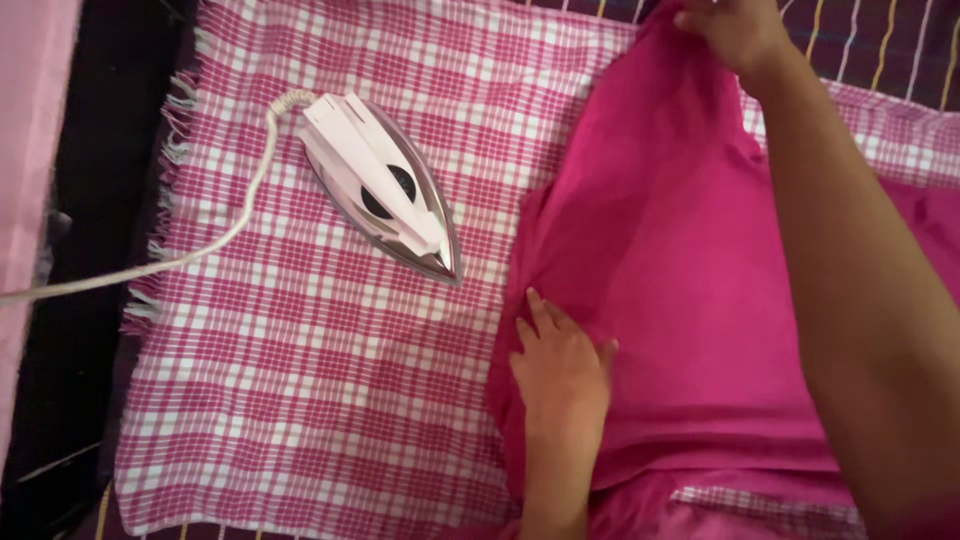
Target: The person irons a pink t-shirt laid on a checkered cloth. They smooth the fabric with one hand while moving the iron with the other, then flip the shirt to iron the other side.
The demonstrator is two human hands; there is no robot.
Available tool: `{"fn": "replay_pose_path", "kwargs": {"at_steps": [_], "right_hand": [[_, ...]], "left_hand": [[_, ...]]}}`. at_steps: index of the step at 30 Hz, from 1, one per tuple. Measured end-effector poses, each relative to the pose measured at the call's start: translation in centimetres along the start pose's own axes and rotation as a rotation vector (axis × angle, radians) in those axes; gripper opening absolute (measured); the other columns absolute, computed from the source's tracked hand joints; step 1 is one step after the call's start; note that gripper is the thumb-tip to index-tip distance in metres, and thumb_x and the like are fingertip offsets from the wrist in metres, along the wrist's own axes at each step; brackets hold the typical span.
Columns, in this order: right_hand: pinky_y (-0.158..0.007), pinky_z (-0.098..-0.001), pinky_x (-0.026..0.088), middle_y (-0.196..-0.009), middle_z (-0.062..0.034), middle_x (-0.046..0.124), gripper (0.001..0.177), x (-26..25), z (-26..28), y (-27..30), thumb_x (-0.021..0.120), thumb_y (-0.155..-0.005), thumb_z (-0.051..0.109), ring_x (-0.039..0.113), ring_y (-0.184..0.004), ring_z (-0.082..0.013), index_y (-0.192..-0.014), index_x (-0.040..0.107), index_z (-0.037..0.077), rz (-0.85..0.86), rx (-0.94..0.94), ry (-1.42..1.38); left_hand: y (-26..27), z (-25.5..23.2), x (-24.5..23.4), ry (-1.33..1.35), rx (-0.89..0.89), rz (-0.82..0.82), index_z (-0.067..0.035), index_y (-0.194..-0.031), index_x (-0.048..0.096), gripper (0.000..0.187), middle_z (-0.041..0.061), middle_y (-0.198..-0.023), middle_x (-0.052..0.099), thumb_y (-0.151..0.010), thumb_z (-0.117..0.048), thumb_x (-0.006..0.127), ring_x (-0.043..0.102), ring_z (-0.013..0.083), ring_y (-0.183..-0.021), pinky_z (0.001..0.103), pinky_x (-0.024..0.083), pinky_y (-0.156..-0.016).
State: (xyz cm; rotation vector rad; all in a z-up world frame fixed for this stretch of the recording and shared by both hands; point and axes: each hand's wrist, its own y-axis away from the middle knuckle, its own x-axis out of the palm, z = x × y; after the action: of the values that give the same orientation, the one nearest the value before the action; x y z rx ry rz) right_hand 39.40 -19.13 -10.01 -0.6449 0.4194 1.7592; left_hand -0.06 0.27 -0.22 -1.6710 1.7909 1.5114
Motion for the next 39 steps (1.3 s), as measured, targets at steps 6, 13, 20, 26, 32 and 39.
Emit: {"fn": "replay_pose_path", "kwargs": {"at_steps": [6,13,20,26,32,39], "right_hand": [[-0.114,-0.0467,0.052,-0.143,-0.0223,0.063,0.03,-6.8,7.6,16.6,0.065,-0.109,-0.004,0.061,-0.136,-0.036,-0.138,0.054,-0.006,-0.092,-0.301,0.27],[-0.097,-0.0319,0.055,-0.115,-0.0166,0.074,0.017,-17.3,-5.9,37.2,0.067,-0.11,0.002,0.071,-0.106,-0.0216,-0.125,0.07,-0.003,-0.385,0.198,0.338],[-0.088,-0.0307,0.054,-0.111,-0.013,0.076,0.017,-21.1,-19.8,42.5,0.075,-0.102,0.007,0.071,-0.101,-0.0198,-0.116,0.074,-0.002,-0.586,0.314,0.274],[-0.088,-0.037,0.055,-0.117,-0.0179,0.073,0.03,-20.2,-18.5,38.7,0.076,-0.093,0.002,0.07,-0.101,-0.0288,-0.123,0.072,-0.001,-0.58,0.107,0.375],[-0.083,-0.0382,0.056,-0.114,-0.0158,0.073,0.035,-22.4,-20.0,33.5,0.08,-0.089,-0.001,0.07,-0.096,-0.0299,-0.123,0.071,0.002,-0.692,0.099,0.407],[-0.075,-0.0382,0.055,-0.096,-0.0144,0.072,0.042,-24.7,-21.0,30.3,0.087,-0.085,0.005,0.07,-0.084,-0.027,-0.126,0.077,0.006,-0.572,0.192,0.294]], "left_hand": [[0.0,0.1,-0.5,-0.027,0.033,-0.008,0.015,-0.143,0.04,0.088,0.029,-0.159,0.031,-0.09,-0.048,0.071,0.049,0.0437,-0.133,0.05,0.054,-0.096],[-0.1,-0.3,-1.4,-0.148,-0.029,0.112,0.004,-0.154,0.03,0.091,0.023,-0.166,0.022,-0.09,-0.051,0.066,0.041,0.0411,-0.138,0.056,0.048,-0.1],[-0.9,2.7,1.7,-0.328,0.02,0.064,-0.001,-0.156,0.027,0.092,0.017,-0.168,0.017,-0.092,-0.059,0.057,0.034,0.0435,-0.146,0.054,0.04,-0.113],[-0.8,1.8,1.8,-0.562,-0.017,0.117,-0.005,-0.158,0.026,0.091,0.016,-0.17,0.012,-0.093,-0.062,0.054,0.033,0.0483,-0.145,0.054,0.045,-0.111],[-1.6,1.2,1.9,-0.607,-0.124,0.199,-0.008,-0.159,0.023,0.091,0.011,-0.172,0.007,-0.093,-0.062,0.054,0.035,0.0438,-0.146,0.055,0.046,-0.11],[-2.6,-0.7,2.9,-0.608,-0.149,0.157,0.004,-0.154,0.028,0.096,0.023,-0.168,0.011,-0.093,-0.064,0.055,0.042,0.0514,-0.139,0.055,0.052,-0.103]]}}
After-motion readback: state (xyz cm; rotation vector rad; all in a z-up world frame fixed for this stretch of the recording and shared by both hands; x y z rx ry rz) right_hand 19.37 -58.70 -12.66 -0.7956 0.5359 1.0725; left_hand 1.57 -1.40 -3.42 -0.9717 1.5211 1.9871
